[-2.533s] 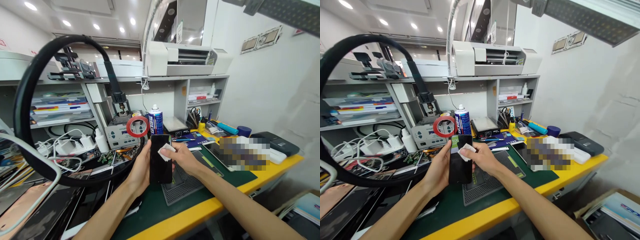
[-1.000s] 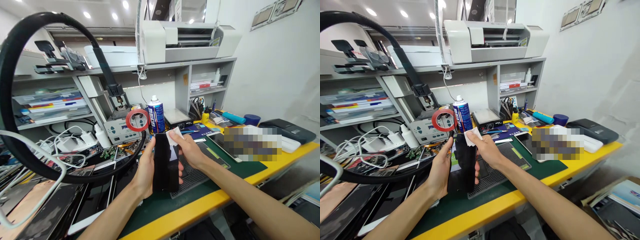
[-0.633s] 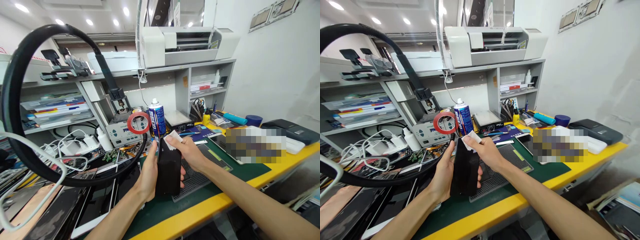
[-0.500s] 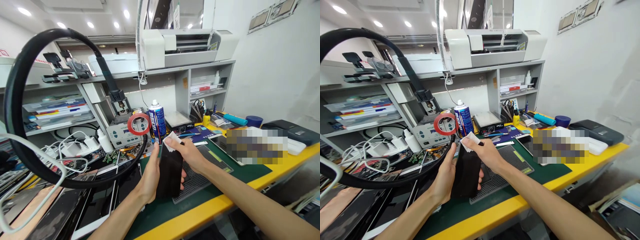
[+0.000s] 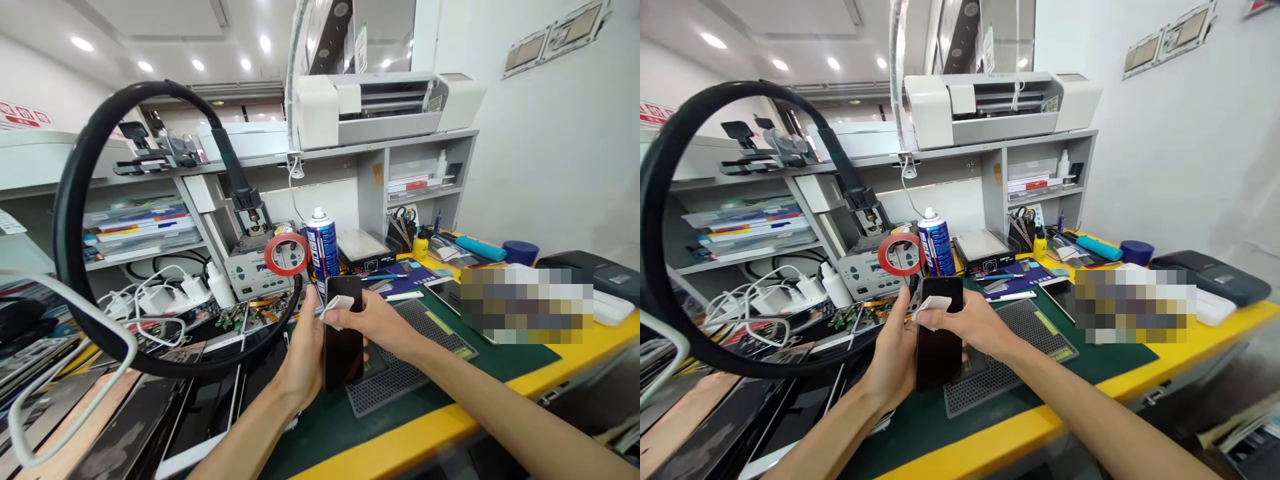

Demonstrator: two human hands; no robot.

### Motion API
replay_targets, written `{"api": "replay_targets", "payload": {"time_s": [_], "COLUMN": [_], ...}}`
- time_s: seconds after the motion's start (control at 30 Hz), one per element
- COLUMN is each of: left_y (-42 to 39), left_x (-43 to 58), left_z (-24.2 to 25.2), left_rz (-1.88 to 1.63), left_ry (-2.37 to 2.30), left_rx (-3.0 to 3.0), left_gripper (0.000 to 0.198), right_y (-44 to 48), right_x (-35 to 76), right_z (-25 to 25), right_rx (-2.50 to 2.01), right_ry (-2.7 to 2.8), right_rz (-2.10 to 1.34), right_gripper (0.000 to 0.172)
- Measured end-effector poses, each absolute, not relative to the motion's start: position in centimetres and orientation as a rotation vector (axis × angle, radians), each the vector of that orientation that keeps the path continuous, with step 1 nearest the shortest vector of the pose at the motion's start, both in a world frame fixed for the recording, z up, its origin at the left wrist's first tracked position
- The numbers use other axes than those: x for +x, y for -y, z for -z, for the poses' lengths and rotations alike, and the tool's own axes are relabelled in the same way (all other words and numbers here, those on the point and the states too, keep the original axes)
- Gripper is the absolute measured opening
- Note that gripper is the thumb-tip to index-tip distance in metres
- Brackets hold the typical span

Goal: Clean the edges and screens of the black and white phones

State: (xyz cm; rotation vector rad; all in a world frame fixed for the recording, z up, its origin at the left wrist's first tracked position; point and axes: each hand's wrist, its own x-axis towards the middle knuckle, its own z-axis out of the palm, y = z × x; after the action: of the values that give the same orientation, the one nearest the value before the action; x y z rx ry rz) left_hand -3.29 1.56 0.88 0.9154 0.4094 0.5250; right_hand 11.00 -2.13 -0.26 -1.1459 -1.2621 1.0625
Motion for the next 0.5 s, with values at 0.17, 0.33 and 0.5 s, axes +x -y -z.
{"api": "replay_targets", "payload": {"time_s": [0.17,0.33,0.5], "left_y": [-2.1,-2.6,-2.9], "left_x": [-3.5,-3.6,-3.7], "left_z": [-1.0,-1.5,-2.2], "left_rz": [-0.543,-0.530,-0.614], "left_ry": [-0.398,-0.410,-0.401], "left_rx": [0.805,0.699,0.688], "left_gripper": [0.067,0.070,0.068], "right_y": [2.2,2.2,2.3], "right_x": [10.9,10.6,10.2], "right_z": [0.2,0.4,1.3], "right_rx": [-1.198,-1.206,-1.275], "right_ry": [1.324,1.387,1.370], "right_rz": [-0.952,-0.816,-0.832], "right_gripper": [0.055,0.077,0.103]}}
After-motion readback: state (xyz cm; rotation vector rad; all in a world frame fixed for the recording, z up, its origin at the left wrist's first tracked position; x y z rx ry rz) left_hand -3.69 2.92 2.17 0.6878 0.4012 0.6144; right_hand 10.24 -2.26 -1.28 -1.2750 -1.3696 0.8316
